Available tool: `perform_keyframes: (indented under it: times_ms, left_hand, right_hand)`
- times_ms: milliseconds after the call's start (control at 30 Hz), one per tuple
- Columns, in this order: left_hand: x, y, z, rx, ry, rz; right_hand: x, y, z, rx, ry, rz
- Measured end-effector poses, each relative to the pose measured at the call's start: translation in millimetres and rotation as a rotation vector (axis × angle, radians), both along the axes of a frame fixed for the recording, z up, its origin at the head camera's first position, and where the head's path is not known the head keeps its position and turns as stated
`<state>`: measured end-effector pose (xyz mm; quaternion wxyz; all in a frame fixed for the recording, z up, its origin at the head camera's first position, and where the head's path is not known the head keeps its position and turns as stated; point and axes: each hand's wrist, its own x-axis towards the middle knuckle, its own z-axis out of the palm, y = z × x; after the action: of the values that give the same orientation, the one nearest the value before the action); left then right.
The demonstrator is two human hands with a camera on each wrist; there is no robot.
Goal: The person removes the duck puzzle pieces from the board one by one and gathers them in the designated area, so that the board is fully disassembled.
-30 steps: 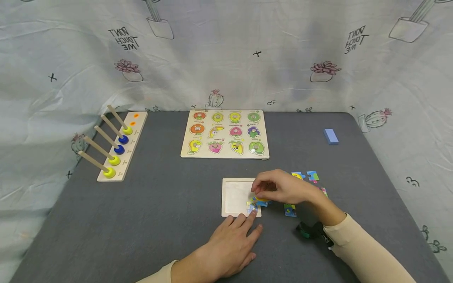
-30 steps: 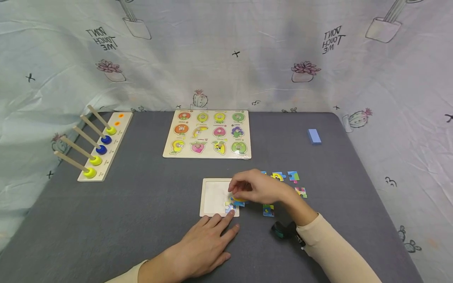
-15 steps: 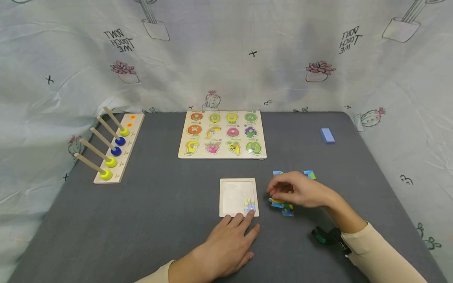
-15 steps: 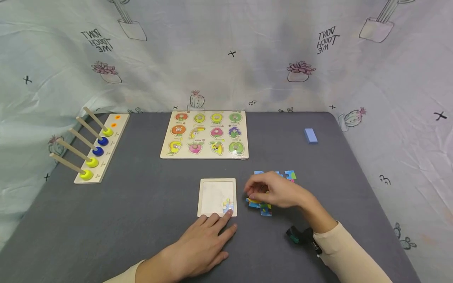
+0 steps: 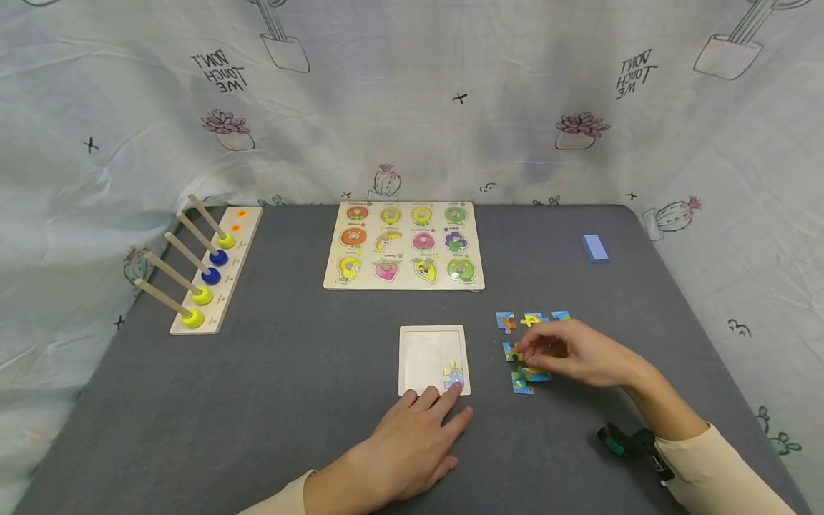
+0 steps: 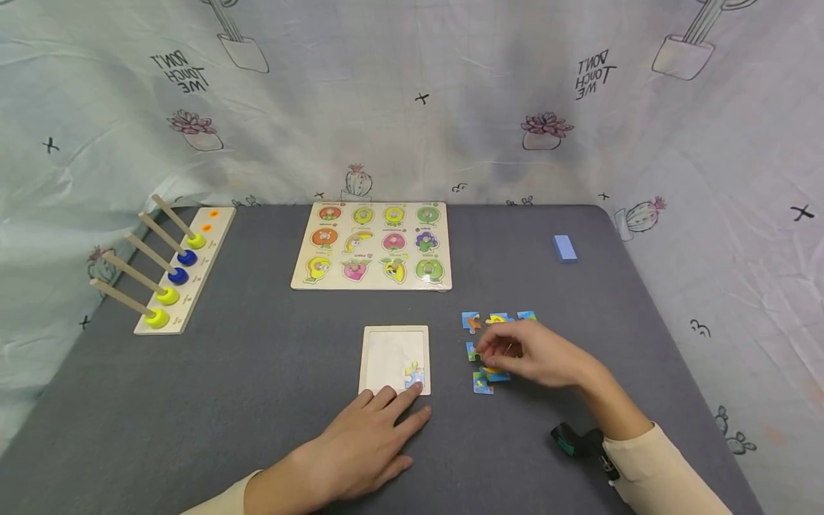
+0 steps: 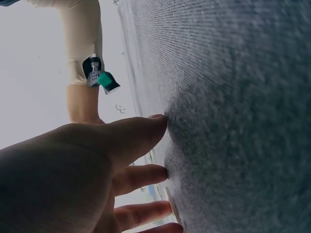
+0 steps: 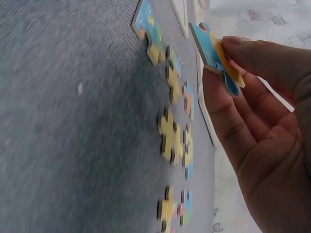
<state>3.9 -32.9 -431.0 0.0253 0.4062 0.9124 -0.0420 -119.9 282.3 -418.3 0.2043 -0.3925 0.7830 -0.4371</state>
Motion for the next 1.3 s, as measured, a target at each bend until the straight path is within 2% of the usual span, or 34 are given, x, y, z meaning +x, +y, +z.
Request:
perform_keyframes:
  times_ms: [400, 567, 867, 1033, 1300]
  left_hand:
    - [-4.1, -5.7, -3.1, 0.057, -0.011, -0.009]
    - [-5.5, -6.8, -2.9, 0.079, -0.018, -0.022]
    - [-11.2, -10.2, -2.0, 0.145, -0.052, -0.032]
    - [-22.3, -17.5, 4.0, 0.172, -0.098, 0.020]
    - [-49.3, -40.4, 9.5, 0.213, -0.128, 0.125]
  right_hand:
    - [11.7, 25, -13.7, 0.023, 0.003, -0.058]
    - [14.6, 28, -21.3, 0.008, -0.013, -0.057]
    - [14.4, 29, -26.9, 0.002, 0.047, -0.075]
    - [14.1, 28, -27.1, 0.016, 0.078, -0.103]
    - [14.1, 28, -24.6, 0.043, 0.099, -0.130]
